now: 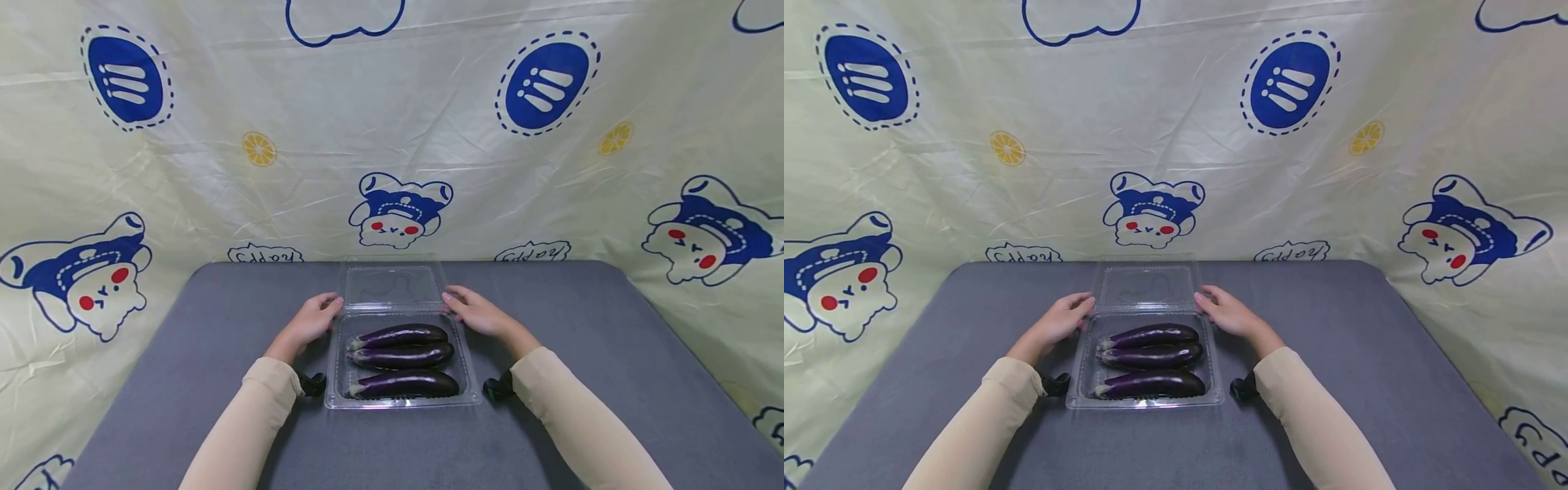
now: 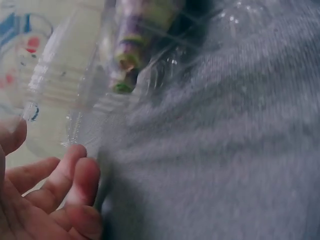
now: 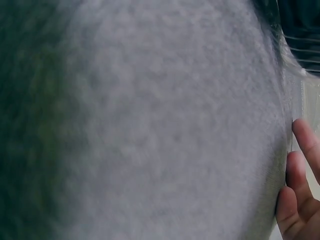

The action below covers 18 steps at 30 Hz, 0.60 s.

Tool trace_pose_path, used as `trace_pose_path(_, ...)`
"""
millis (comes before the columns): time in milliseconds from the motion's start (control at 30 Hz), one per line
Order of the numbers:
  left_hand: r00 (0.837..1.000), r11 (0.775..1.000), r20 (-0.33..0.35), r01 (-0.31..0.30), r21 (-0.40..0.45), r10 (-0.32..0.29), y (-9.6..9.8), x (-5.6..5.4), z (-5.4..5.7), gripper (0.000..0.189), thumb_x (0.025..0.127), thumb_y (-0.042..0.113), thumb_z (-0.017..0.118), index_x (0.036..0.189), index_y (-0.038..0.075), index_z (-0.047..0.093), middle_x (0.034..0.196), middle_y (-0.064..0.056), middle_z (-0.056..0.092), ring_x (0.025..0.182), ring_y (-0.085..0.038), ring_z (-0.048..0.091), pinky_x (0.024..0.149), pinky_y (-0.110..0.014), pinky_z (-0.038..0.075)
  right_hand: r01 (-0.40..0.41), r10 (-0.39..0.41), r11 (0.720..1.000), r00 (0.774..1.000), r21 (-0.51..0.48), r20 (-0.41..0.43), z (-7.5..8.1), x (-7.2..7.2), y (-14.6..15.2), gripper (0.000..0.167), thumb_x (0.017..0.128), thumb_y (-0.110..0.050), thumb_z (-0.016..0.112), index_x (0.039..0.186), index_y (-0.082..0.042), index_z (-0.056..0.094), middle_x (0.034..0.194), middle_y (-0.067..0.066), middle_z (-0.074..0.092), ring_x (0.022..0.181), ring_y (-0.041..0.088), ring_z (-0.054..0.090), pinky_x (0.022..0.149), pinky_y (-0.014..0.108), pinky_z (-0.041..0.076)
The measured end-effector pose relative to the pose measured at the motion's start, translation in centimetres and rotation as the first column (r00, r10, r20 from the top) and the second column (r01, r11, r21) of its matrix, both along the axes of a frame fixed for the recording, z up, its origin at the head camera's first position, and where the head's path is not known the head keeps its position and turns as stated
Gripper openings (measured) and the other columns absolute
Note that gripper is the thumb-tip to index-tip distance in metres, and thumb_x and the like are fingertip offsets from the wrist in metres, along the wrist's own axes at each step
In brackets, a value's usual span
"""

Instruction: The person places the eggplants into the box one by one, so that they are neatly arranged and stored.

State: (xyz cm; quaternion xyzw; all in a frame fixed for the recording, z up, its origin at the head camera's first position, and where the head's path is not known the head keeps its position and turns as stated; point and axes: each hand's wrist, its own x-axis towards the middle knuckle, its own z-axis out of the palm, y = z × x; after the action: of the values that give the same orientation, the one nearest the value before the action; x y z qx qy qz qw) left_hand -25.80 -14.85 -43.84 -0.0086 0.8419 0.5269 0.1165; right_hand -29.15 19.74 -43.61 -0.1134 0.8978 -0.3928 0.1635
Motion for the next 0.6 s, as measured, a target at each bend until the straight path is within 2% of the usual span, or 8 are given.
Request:
trace_pose_path(100,1.0,0.999,-0.004,-0.01,0.04,0.01,0.27,-0.23,-0.25,0.051,0.107,0.031,0.042,0.151,0.006,0.039,0.125,-0.017,0.063,0.077,-0.015,0.057,0.065,-0.028,0.043,0.012,-0.012,1.0,1.0,-0.001,-0.001,-0.11,-0.03,-0.14,0.065,0.107,-0.046,0.036,0.156,-0.005,0.025,0.137,0.022,0.058,0.113,0.033,0.062,0.103,0.054,0.044)
trace_pose_path(267,0.999,0.995,-0.02,-0.038,0.089,0.04,0.25,-0.21,-0.27,0.047,0.106,0.028,0.046,0.148,0.008,0.044,0.128,-0.017,0.062,0.082,-0.017,0.06,0.069,-0.028,0.045,0.018,-0.019,0.999,0.999,-0.047,-0.028,-0.15,0.17,-0.2,0.064,0.106,-0.047,0.036,0.157,-0.009,0.023,0.129,0.021,0.062,0.108,0.032,0.063,0.101,0.053,0.045)
trace_pose_path(467,0.994,0.991,-0.073,-0.069,0.118,0.078,0.37,-0.11,0.07,0.045,0.102,0.023,0.053,0.145,0.007,0.049,0.123,-0.017,0.061,0.08,-0.018,0.061,0.073,-0.029,0.049,0.022,-0.028,0.997,0.996,-0.071,-0.085,-0.27,0.42,-0.03,0.063,0.106,-0.045,0.038,0.158,-0.012,0.02,0.119,0.017,0.067,0.099,0.026,0.065,0.093,0.048,0.048)
trace_pose_path(600,0.986,0.985,-0.121,-0.093,0.143,0.111,0.65,-0.07,0.52,0.045,0.099,0.018,0.058,0.142,0.005,0.051,0.117,-0.016,0.06,0.076,-0.016,0.059,0.072,-0.03,0.05,-0.001,-0.018,0.991,0.991,-0.137,-0.132,-0.43,0.34,0.03,0.061,0.107,-0.038,0.04,0.157,-0.013,0.018,0.11,0.017,0.069,0.094,0.024,0.066,0.086,0.041,0.052)
